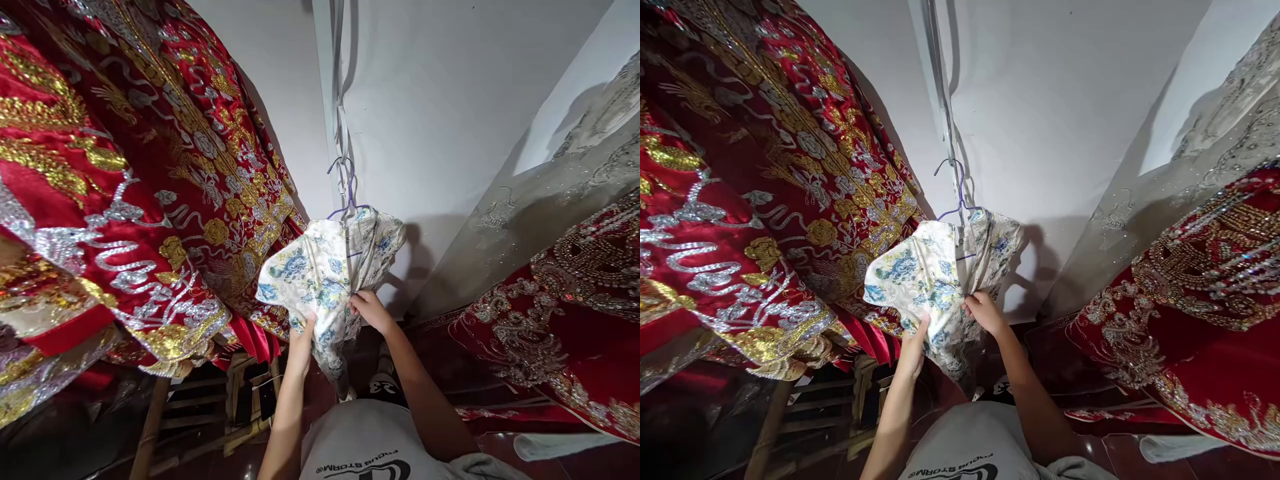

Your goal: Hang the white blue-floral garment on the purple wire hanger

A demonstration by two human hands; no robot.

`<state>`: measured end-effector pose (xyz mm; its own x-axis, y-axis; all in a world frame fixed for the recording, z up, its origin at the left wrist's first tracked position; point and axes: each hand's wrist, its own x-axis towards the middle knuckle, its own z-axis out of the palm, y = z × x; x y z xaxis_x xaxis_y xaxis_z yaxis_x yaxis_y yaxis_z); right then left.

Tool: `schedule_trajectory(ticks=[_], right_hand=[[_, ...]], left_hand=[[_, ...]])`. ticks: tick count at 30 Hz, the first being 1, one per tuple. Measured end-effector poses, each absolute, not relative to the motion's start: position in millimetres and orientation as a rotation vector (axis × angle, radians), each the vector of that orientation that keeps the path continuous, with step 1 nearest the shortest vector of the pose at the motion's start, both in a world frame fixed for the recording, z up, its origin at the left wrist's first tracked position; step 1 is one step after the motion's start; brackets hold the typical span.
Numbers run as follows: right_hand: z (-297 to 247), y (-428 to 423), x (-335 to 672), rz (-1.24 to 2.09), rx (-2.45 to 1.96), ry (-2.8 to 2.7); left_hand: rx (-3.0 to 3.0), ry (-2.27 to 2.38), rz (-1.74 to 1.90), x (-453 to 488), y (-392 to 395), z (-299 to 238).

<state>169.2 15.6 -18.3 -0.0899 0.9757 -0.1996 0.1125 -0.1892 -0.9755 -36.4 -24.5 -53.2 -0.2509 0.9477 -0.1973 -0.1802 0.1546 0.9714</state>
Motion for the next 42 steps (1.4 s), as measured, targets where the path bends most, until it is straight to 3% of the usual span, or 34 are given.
schedule_trajectory(ticks=[8,12,22,26,34,38,42], right_hand=[[-27.6,1.3,174.5,1.467,-1.46,-1.273],[-22.5,2.7,171.8,1.507,-1.446,-1.272],[-20.6,3.4,173.2,1.528,-1.191,-1.227],[12.0,19.4,197.6,1.488,-1.102,-1.11],[129.4,70.5,206.2,1.159,-0.93,-1.005],[135.9,66.0,190.0,1.149,-0.934,-1.078],[124.9,52.8,182.0,1.132,-0.931,-1.134]], left_hand=[[1.352,1.756,1.812,-34.6,-23.6,-61.7],[1.81,1.497,1.514,5.7,-28.3,-60.4],[1.698,1.267,1.257,34.2,-2.9,-59.6],[1.734,1.209,1.316,43.9,-5.6,-59.0],[1.749,1.117,1.212,54.7,-0.5,-67.1],[1.718,1.111,1.184,38.8,16.6,-60.7],[1.724,1.039,1.48,28.6,41.4,-0.6]])
